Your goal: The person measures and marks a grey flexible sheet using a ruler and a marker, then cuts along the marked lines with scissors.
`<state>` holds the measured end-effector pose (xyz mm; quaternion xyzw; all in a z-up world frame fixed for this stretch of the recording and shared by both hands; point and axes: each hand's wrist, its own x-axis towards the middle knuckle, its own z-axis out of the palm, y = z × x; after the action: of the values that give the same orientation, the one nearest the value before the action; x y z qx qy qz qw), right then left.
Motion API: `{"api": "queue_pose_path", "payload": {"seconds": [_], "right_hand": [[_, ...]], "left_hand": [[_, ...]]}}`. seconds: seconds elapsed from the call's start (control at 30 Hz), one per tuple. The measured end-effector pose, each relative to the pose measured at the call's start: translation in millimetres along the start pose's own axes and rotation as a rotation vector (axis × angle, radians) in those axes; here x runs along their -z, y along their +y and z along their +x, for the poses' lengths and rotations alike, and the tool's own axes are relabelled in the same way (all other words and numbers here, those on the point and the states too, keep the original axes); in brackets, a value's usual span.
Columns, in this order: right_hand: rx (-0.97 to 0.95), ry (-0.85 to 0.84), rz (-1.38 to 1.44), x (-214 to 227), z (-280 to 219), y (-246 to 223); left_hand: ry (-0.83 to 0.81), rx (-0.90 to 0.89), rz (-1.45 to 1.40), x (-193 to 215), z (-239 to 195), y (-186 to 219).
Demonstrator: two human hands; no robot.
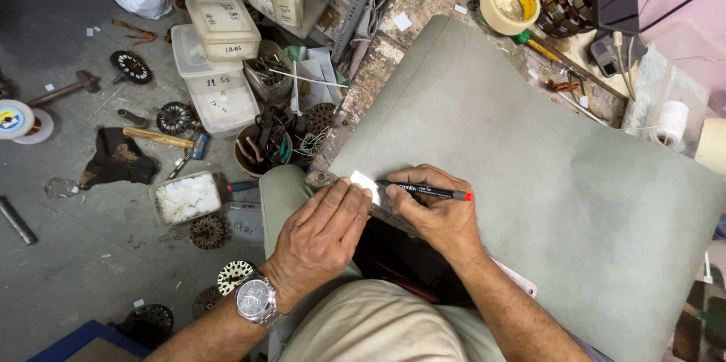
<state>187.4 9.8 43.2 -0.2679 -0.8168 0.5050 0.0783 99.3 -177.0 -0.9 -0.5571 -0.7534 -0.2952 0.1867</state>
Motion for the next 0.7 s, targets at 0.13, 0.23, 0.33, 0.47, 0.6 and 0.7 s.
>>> {"api": "queue_pose_path", "payload": {"seconds": [0.13,0.23,0.33,0.47,0.6,0.7], "right_hand": [[0.026,0.000,-0.043,0.4,0.0,-0.6],[0.041,0.001,-0.033,0.0,0.6,-0.9],[0.035,-0.002,-0.030,0.1,0.3,-1.0],[0.051,-0.005,-0.067,0.2,0.4,-2.1],[0.017,0.006,-0.024,-0.7,-0.2,-2.4],[0.027,-0.001,-0.083,-0.3,0.0,-1.1]], "left_hand": [[-0.001,-0.004,-0.007,0.7,0.1,-0.3],[-0.003,-0.003,-0.012,1.4,0.6,-0.4],[-0.010,-0.008,-0.007,2.3,0.7,-0.4],[-0.005,-0.005,-0.014,2.3,0.8,-0.9],[-0.008,0.000,-0.019,1.3,-0.5,-0.5],[-0.006,0.008,-0.015,-1.0,-1.1,-0.4]]}}
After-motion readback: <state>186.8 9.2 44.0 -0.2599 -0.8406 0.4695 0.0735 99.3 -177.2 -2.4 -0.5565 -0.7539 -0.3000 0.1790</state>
